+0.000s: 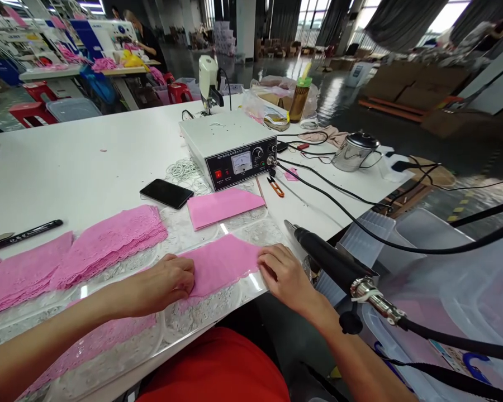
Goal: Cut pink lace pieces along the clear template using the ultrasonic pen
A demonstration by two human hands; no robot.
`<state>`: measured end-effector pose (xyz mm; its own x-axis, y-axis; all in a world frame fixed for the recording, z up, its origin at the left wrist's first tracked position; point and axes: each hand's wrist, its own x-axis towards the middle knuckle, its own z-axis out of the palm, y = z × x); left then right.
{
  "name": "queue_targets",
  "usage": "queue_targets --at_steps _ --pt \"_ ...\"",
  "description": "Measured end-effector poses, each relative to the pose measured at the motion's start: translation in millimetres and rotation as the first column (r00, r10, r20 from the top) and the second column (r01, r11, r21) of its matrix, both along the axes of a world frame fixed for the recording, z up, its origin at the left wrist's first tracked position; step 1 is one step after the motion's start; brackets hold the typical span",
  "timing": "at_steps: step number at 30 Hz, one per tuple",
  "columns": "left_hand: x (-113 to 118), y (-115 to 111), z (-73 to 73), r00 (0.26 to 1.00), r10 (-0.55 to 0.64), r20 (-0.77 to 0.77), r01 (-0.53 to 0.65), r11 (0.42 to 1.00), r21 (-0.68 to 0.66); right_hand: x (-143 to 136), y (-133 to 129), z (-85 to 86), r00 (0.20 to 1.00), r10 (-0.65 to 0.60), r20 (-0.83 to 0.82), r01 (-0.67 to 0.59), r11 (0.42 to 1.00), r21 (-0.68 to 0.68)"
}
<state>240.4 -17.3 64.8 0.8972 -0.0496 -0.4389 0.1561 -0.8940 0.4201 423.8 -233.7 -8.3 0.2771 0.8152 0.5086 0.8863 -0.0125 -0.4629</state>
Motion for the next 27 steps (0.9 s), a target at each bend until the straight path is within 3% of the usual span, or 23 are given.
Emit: queue_targets --at_steps 7,10,15,19,27 --pt "11.3 -5.9 0.9 0.995 0.019 0.103 -0.016 0.999 -0.036 12.9 -6.8 -3.4 0.987 -0.158 -0.023 0.159 0.987 0.022" --pt "23.8 -18.2 -6.7 0.984 0.055 0.169 -0.054 0.998 -0.010 17.9 -8.3 -4.1 0.980 -0.194 -0.047 0.194 0.981 -0.010" --pt "40.2 -38.4 -26.5 0.965 0.018 0.260 -0.023 1.000 0.019 19.1 -5.2 -3.5 0.967 -0.241 -0.088 0.233 0.968 -0.094" --pt "42.4 -43.7 -34.0 0.965 0.017 0.262 -0.029 0.999 0.041 18.3 1.3 -4.8 0.954 -0.283 -0.101 0.272 0.956 -0.108" --pt "40.3 -44.1 -32.4 0.970 0.026 0.242 -0.035 0.999 0.032 18.5 6.6 -7.6 0.935 -0.307 -0.178 0.288 0.949 -0.126"
